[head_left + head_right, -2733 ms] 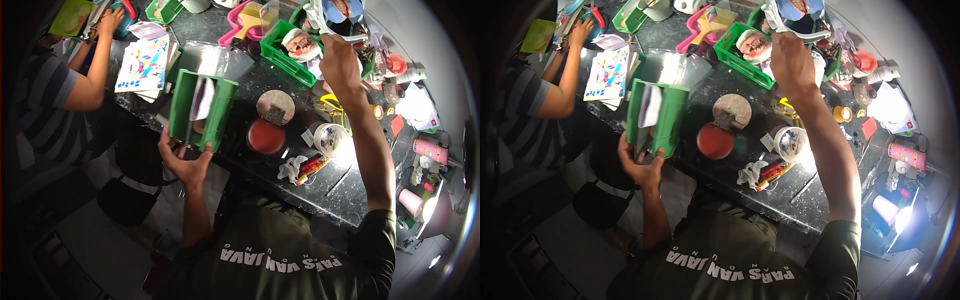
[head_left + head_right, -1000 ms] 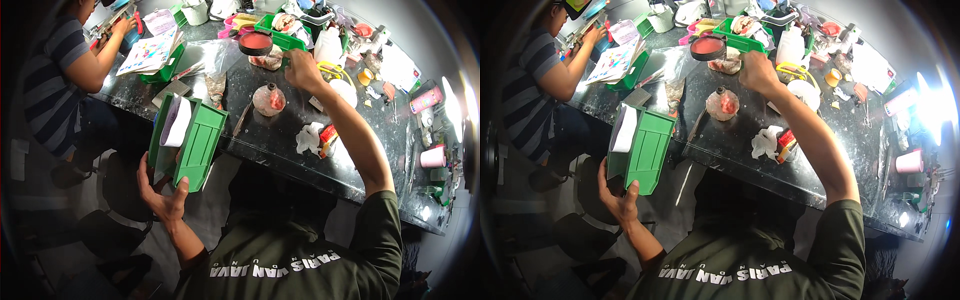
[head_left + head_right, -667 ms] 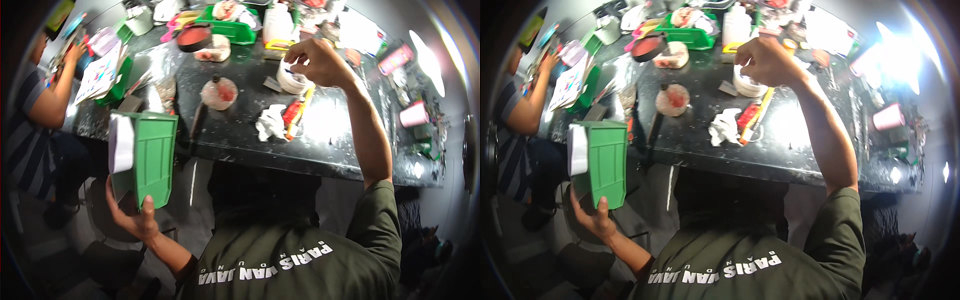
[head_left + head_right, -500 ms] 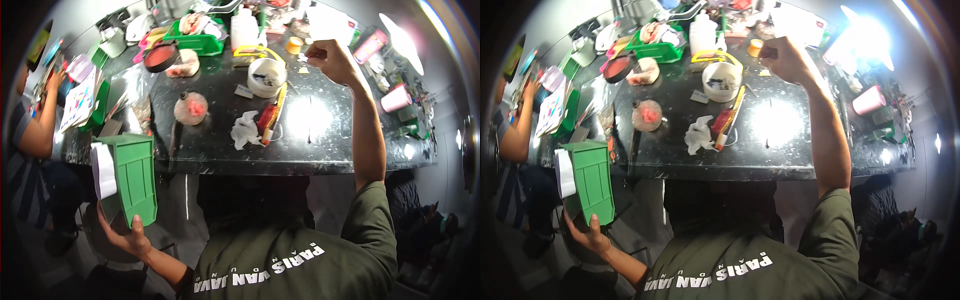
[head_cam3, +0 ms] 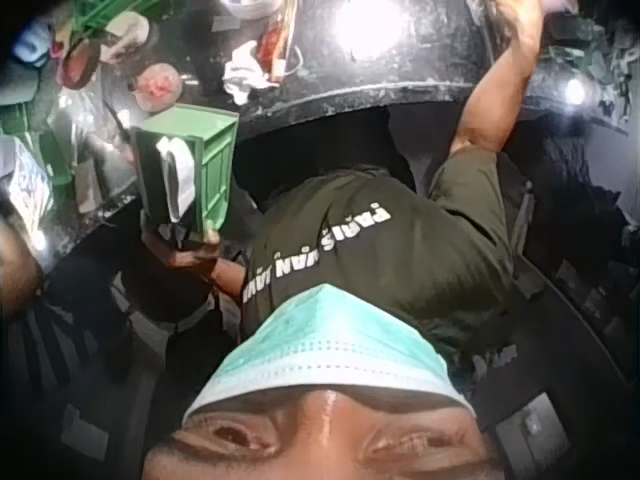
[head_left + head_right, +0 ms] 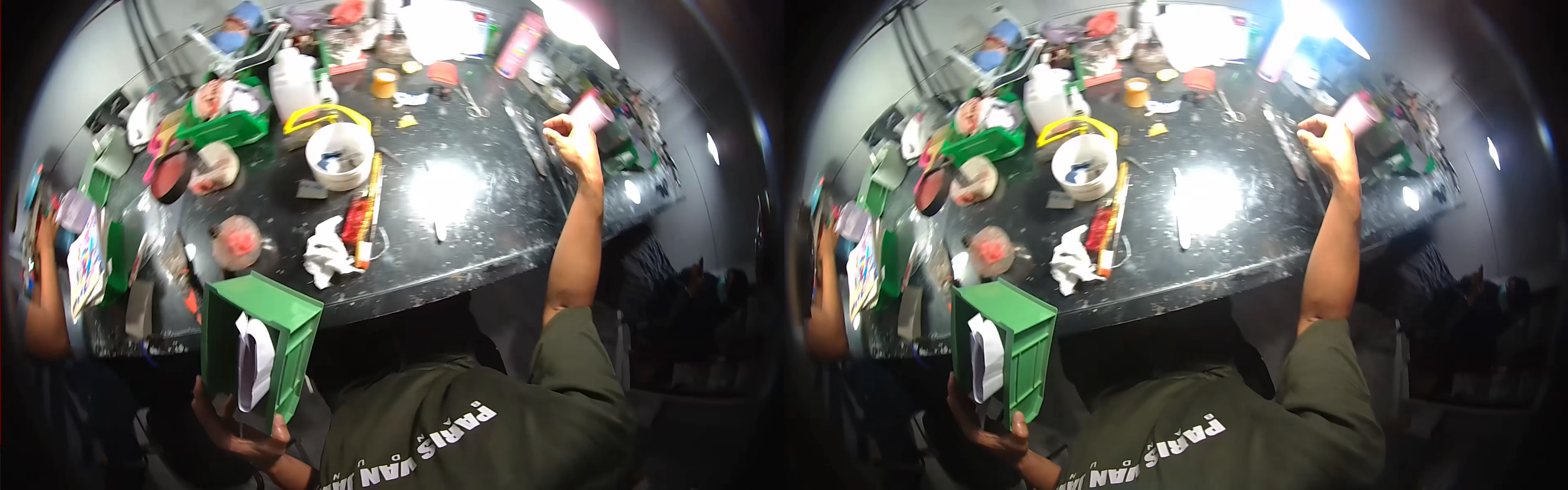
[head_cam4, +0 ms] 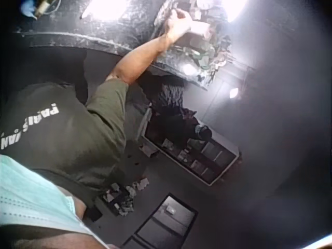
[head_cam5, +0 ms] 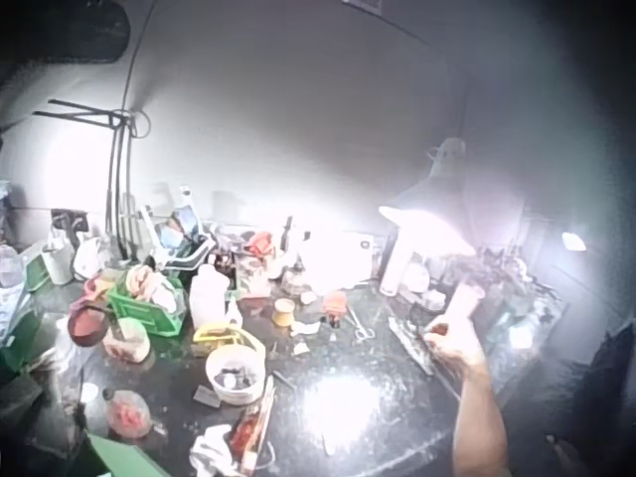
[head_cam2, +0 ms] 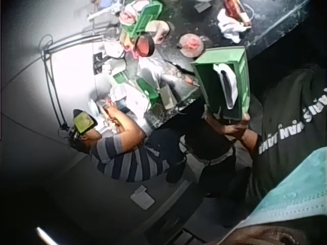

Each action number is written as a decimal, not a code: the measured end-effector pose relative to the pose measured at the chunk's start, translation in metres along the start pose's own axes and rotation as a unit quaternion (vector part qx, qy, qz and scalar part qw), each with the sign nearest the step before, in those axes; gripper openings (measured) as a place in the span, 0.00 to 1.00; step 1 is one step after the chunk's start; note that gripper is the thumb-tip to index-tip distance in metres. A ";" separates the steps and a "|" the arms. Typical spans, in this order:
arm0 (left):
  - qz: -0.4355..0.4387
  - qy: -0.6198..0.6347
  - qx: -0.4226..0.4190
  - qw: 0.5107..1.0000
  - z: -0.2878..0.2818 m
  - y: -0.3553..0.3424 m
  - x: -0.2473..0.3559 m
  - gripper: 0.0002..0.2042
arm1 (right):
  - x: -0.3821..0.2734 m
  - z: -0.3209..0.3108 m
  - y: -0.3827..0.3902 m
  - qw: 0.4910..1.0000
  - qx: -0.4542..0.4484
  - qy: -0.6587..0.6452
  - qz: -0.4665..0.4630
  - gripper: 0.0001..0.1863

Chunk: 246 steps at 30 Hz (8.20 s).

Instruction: The person takes a dental denture model out of a plastic bin and carves it using a metal dental tool.

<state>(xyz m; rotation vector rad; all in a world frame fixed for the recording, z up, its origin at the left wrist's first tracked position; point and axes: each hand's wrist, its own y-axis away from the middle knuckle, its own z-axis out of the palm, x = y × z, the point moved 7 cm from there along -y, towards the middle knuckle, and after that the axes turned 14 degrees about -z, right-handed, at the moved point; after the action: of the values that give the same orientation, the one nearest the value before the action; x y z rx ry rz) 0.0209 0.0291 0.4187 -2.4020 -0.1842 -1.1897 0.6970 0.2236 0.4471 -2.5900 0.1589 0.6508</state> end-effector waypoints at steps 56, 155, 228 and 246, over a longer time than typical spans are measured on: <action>-0.025 -0.028 0.117 0.992 -0.014 0.002 -0.021 0.49 | -0.431 0.286 0.057 0.894 -0.191 -0.240 -0.327 0.38; -0.016 0.077 0.077 0.994 0.056 -0.072 -0.004 0.10 | -0.469 0.234 0.129 0.795 -0.398 -0.030 -0.457 0.09; -0.256 -0.314 -0.191 0.894 -0.046 -0.646 -0.254 0.76 | -0.581 0.156 -0.150 0.919 -0.339 -0.181 -0.089 0.17; -0.296 -0.376 0.014 0.878 -0.102 -0.656 -0.213 0.57 | -0.580 0.163 -0.148 0.910 -0.343 -0.217 -0.088 0.12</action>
<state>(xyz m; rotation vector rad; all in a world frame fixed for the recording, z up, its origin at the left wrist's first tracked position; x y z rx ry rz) -0.3883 0.5830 0.5259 -2.7404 -1.2355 -0.3545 0.1500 0.4297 0.6541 -2.9472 -0.5354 1.3884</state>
